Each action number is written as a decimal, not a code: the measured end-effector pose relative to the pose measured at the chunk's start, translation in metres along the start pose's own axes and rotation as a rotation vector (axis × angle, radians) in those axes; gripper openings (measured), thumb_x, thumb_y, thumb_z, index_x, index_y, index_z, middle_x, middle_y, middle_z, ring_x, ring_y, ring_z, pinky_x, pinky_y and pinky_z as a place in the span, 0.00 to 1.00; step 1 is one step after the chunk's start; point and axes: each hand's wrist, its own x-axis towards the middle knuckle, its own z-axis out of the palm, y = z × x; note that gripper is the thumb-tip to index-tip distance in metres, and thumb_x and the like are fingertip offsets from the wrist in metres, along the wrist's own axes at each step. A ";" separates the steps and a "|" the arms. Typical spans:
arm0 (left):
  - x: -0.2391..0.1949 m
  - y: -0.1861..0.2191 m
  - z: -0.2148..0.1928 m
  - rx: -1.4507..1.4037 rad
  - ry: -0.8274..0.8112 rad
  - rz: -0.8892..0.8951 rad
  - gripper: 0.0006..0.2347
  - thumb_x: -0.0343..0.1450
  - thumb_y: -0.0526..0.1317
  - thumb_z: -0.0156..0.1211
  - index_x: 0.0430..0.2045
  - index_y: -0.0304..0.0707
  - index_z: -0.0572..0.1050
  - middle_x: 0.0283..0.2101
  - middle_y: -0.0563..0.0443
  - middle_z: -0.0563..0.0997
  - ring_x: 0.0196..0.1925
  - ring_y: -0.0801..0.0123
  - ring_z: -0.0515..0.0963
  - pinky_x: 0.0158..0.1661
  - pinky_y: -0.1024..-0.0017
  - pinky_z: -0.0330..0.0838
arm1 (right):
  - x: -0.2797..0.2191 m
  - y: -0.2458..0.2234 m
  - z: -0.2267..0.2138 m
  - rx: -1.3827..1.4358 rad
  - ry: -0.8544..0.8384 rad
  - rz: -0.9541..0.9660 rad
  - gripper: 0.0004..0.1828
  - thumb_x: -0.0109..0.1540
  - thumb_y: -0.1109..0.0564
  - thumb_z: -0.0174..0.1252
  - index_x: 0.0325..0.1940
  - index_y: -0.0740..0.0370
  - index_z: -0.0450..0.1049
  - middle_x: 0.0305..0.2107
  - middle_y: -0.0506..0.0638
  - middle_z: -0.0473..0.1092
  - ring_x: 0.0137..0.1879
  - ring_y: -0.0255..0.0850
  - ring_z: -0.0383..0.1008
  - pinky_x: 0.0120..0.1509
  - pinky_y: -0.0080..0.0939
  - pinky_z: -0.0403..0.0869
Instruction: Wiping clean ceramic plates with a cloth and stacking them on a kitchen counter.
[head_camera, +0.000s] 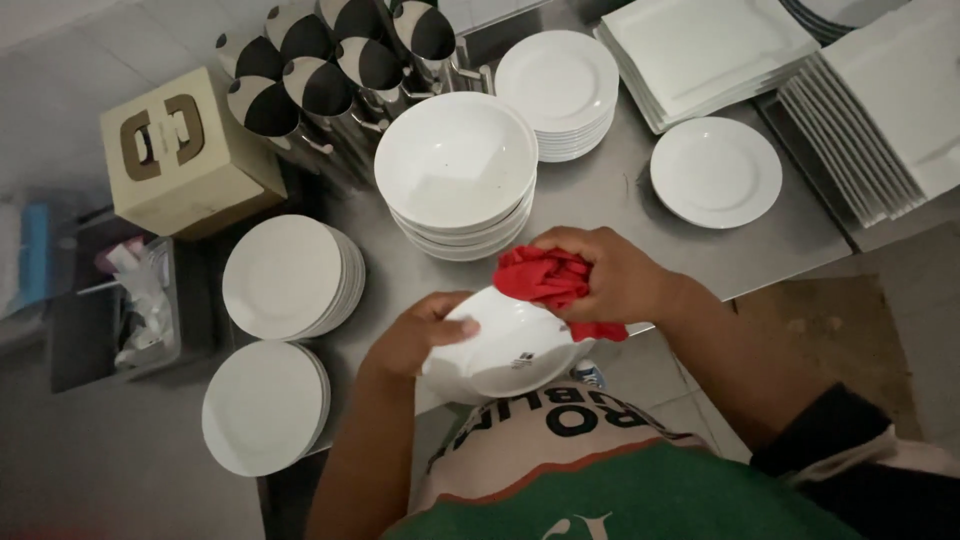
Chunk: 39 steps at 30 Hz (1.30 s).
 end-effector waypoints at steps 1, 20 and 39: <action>-0.003 0.001 0.001 -0.026 0.139 -0.021 0.24 0.61 0.31 0.72 0.53 0.22 0.76 0.45 0.34 0.80 0.42 0.53 0.80 0.44 0.57 0.77 | 0.005 -0.012 -0.001 0.019 -0.011 0.079 0.36 0.45 0.62 0.76 0.57 0.67 0.74 0.44 0.64 0.78 0.49 0.58 0.80 0.54 0.61 0.76; -0.014 0.010 0.058 -0.123 0.368 0.300 0.28 0.59 0.34 0.73 0.54 0.30 0.69 0.40 0.38 0.81 0.44 0.47 0.85 0.47 0.42 0.80 | 0.007 0.035 -0.010 -0.242 0.537 0.007 0.34 0.58 0.52 0.74 0.65 0.64 0.70 0.50 0.68 0.69 0.55 0.66 0.74 0.56 0.63 0.74; 0.006 0.044 0.083 0.636 0.436 -0.039 0.42 0.50 0.57 0.77 0.52 0.22 0.72 0.46 0.30 0.80 0.51 0.43 0.81 0.48 0.52 0.75 | 0.024 0.038 -0.050 -0.549 0.298 -0.318 0.19 0.64 0.45 0.63 0.57 0.52 0.79 0.51 0.55 0.71 0.56 0.55 0.77 0.57 0.50 0.75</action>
